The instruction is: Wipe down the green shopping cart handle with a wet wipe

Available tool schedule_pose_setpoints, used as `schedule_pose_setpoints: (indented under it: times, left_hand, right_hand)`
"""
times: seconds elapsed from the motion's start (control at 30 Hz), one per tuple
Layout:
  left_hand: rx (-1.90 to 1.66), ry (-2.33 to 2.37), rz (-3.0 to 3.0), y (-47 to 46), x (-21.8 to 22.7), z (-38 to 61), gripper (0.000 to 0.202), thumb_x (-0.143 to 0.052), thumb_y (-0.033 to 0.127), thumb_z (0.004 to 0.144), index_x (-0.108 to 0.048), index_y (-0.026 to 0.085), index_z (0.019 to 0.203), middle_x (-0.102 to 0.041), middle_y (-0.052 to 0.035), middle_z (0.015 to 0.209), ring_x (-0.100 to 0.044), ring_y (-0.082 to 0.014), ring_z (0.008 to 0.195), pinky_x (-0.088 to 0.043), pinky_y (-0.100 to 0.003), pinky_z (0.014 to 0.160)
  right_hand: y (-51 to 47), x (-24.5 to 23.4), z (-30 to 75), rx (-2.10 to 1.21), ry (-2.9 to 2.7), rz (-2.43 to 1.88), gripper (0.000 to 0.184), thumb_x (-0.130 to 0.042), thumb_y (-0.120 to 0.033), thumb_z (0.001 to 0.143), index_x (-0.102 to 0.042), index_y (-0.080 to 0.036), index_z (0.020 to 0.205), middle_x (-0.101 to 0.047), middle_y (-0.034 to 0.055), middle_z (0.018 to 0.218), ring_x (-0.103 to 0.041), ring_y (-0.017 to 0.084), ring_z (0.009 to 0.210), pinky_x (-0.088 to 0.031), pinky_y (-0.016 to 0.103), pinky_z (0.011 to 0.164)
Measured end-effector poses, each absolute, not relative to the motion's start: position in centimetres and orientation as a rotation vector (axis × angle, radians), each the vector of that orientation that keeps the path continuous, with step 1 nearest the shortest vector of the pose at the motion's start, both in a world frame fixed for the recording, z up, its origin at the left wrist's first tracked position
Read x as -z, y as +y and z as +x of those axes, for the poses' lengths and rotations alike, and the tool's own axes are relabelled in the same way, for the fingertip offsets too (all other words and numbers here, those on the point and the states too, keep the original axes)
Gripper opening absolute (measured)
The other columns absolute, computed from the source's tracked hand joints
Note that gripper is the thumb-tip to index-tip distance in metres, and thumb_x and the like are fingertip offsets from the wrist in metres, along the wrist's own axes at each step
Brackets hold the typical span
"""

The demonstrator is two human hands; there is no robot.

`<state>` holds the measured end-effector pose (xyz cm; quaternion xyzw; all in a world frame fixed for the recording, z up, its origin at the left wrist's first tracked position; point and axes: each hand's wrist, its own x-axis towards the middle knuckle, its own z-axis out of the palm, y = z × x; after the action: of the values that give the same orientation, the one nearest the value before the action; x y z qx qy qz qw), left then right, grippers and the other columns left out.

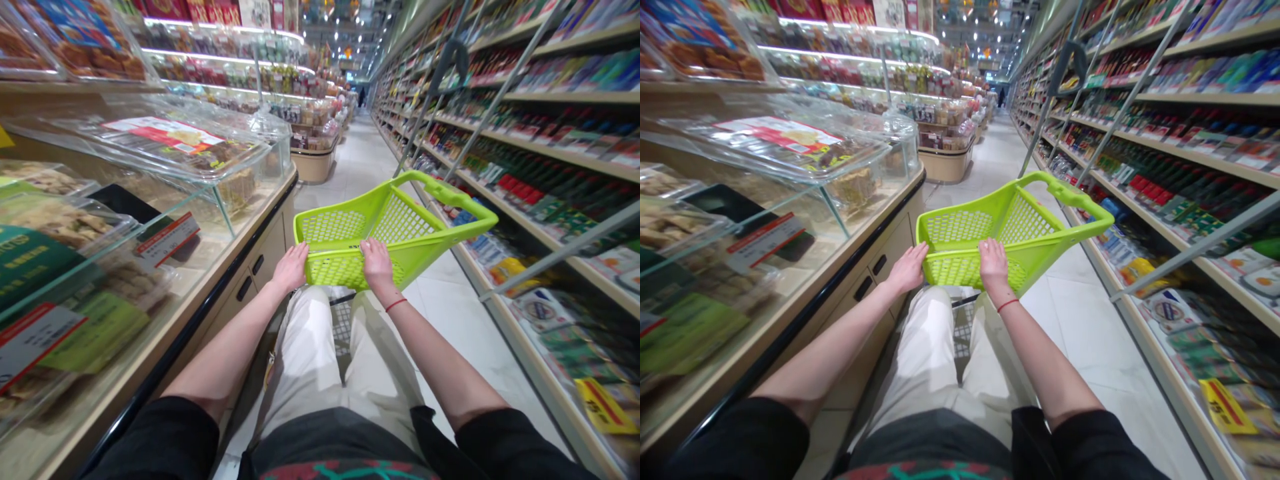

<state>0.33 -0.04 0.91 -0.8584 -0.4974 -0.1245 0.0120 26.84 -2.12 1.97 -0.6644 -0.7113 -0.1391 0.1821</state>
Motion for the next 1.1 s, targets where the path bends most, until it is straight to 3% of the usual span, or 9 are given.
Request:
schedule_pose_setpoints:
  times: [0.27, 0.37, 0.6, 0.83, 0.97, 1.1]
  left_hand:
    - [0.445, -1.386, -2.709, -1.1, -0.8, 2.5, 0.081, -0.047, 0.008, 0.072, -0.029, 0.008, 0.151, -0.034, -0.0137, 0.159, -0.029, -0.0212, 0.148, -0.021, -0.039, 0.124]
    - [0.469, -1.392, -2.692, -1.3, -0.6, 2.9, 0.078, -0.046, 0.007, 0.072, -0.032, 0.006, 0.149, -0.035, -0.0151, 0.158, -0.031, -0.0220, 0.148, -0.024, -0.038, 0.124]
    - [0.518, -1.438, -2.647, -1.7, -0.3, 3.1, 0.076, -0.049, 0.007, 0.074, -0.035, 0.004, 0.149, -0.037, -0.0153, 0.157, -0.033, -0.0229, 0.147, -0.023, -0.036, 0.124]
    - [0.538, -1.463, -2.624, -1.8, -0.2, 3.3, 0.076, -0.051, 0.010, 0.075, -0.034, 0.003, 0.148, -0.038, -0.0163, 0.157, -0.033, -0.0236, 0.147, -0.023, -0.036, 0.125]
    - [0.570, -1.496, -2.593, -2.0, 0.0, 3.7, 0.075, -0.052, 0.013, 0.076, -0.035, 0.003, 0.148, -0.038, -0.0173, 0.156, -0.033, -0.0249, 0.147, -0.024, -0.037, 0.124]
    - [0.589, -1.498, -2.563, -2.2, 0.1, 3.8, 0.073, -0.052, 0.014, 0.076, -0.035, 0.003, 0.147, -0.040, -0.0176, 0.155, -0.034, -0.0249, 0.146, -0.025, -0.037, 0.124]
  right_hand:
    - [-1.4, 0.8, 20.1, 0.324, -2.048, -1.663, 0.051, -0.036, -0.009, 0.094, -0.052, -0.012, 0.142, -0.048, 0.0211, 0.148, -0.042, 0.028, 0.138, -0.028, 0.049, 0.116]
    - [-1.5, 0.9, 19.8, 0.333, -2.090, -1.599, 0.049, -0.037, -0.009, 0.094, -0.053, -0.012, 0.141, -0.047, 0.0210, 0.149, -0.042, 0.027, 0.139, -0.028, 0.048, 0.117]
    - [-1.7, -0.5, 26.6, 0.465, -2.133, -1.643, 0.046, -0.038, -0.009, 0.094, -0.058, -0.013, 0.135, -0.052, 0.0178, 0.145, -0.046, 0.025, 0.135, -0.029, 0.044, 0.117]
    - [-1.5, -1.0, 32.6, 0.574, -1.967, -1.810, 0.049, -0.036, -0.008, 0.092, -0.058, -0.014, 0.135, -0.051, 0.0181, 0.146, -0.042, 0.028, 0.138, -0.031, 0.050, 0.114]
    - [-1.4, 0.1, 29.0, 0.508, -1.905, -1.813, 0.049, -0.035, -0.009, 0.092, -0.056, -0.008, 0.136, -0.049, 0.0222, 0.146, -0.041, 0.029, 0.139, -0.032, 0.050, 0.114]
    - [-1.4, 0.9, 23.9, 0.435, -1.993, -1.690, 0.049, -0.036, -0.009, 0.093, -0.054, -0.010, 0.138, -0.049, 0.0208, 0.147, -0.041, 0.028, 0.139, -0.031, 0.048, 0.115]
